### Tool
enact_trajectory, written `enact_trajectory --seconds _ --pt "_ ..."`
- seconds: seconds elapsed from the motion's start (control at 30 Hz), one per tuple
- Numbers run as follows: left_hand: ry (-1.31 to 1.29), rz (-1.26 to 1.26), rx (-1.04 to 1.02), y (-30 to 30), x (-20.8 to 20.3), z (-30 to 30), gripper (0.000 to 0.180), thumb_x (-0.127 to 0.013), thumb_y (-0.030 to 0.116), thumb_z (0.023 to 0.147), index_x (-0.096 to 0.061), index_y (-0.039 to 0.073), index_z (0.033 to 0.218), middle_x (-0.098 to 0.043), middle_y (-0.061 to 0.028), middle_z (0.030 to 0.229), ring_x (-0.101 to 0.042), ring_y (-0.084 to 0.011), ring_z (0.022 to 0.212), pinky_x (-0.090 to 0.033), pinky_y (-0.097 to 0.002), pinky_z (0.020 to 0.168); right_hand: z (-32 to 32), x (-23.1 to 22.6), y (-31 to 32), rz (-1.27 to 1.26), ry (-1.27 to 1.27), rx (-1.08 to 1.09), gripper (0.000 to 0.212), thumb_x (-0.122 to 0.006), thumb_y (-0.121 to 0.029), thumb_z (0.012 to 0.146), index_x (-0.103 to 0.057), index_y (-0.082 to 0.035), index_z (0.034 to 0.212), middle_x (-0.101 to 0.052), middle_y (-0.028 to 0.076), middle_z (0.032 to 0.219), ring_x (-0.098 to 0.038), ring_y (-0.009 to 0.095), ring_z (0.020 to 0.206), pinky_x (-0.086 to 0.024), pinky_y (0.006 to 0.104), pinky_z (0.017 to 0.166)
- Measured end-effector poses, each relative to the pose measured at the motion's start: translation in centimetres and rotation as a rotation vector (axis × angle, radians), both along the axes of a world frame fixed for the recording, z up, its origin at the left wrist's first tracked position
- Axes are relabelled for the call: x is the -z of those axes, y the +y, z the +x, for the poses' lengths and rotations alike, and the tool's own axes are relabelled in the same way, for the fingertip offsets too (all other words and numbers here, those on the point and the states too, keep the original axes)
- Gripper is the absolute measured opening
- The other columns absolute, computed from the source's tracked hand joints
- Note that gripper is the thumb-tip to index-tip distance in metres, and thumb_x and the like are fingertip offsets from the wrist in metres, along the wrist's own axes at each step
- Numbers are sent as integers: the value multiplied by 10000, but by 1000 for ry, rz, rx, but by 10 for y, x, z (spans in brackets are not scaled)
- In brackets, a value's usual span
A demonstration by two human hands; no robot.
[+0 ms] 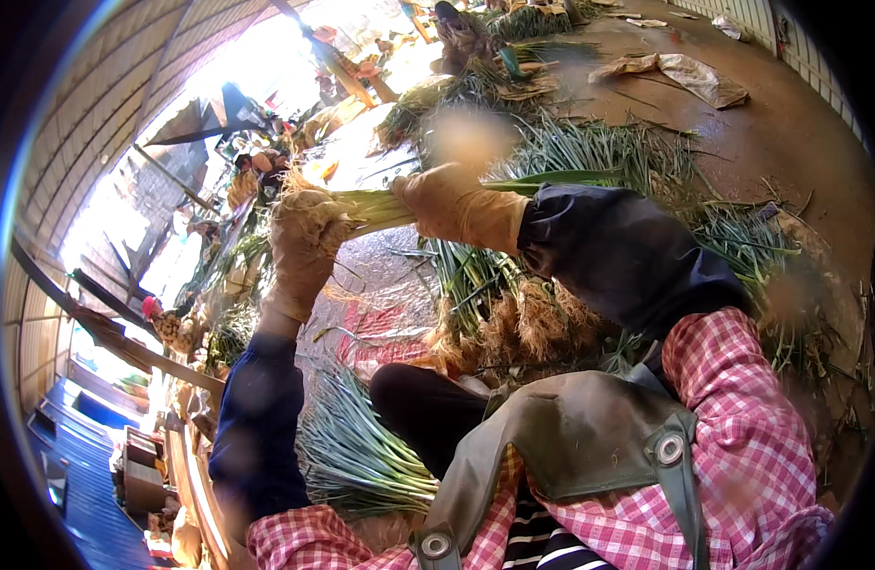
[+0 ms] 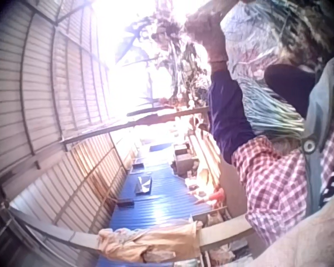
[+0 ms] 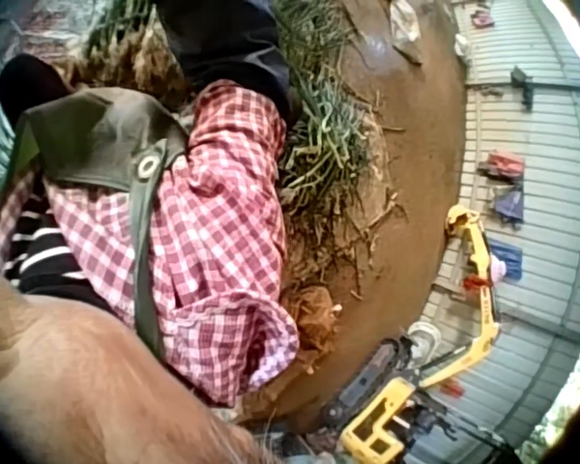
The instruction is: The person cleans and bundles green onions by hand while wearing gloves.
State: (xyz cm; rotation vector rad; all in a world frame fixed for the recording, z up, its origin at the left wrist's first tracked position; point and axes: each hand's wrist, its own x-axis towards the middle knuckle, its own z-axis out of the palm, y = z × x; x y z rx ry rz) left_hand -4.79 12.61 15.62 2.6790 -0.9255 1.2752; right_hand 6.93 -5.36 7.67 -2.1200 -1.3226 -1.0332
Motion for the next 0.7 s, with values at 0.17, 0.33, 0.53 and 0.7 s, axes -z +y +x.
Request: enact_trajectory --seconds 0.17,0.33,0.53,0.7 --pt "33 -349 -170 14 13 -6 116 -571 17 827 -618 33 932 -580 -73 883 -552 -184 813 -448 -301 752 -23 11 1 -122 183 32 188 -582 -193 797 -568 -89 953 -608 91 670 -637 257 627 -469 383 506" --pt "209 -834 -65 27 -8 -6 192 -537 24 846 -634 42 1011 -629 -60 885 -590 -121 823 -481 -277 737 -14 37 -1 -94 138 -24 175 -575 -172 786 -554 -80 933 -595 97 660 -629 259 611 -464 395 501" --pt "269 323 -14 8 14 8 155 -607 183 838 -676 78 930 -656 -84 919 -606 -210 928 -464 -325 838 -16 41 8 -82 0 -55 104 -509 -146 825 -563 -85 891 -582 80 651 -612 246 588 -459 374 504" --pt "451 307 -253 8 33 7 169 -602 138 763 -645 64 909 -625 -97 887 -600 -256 813 -480 -366 745 -22 44 5 -118 199 -128 232 -529 -106 793 -541 -59 1020 -624 114 707 -640 285 620 -467 420 496"
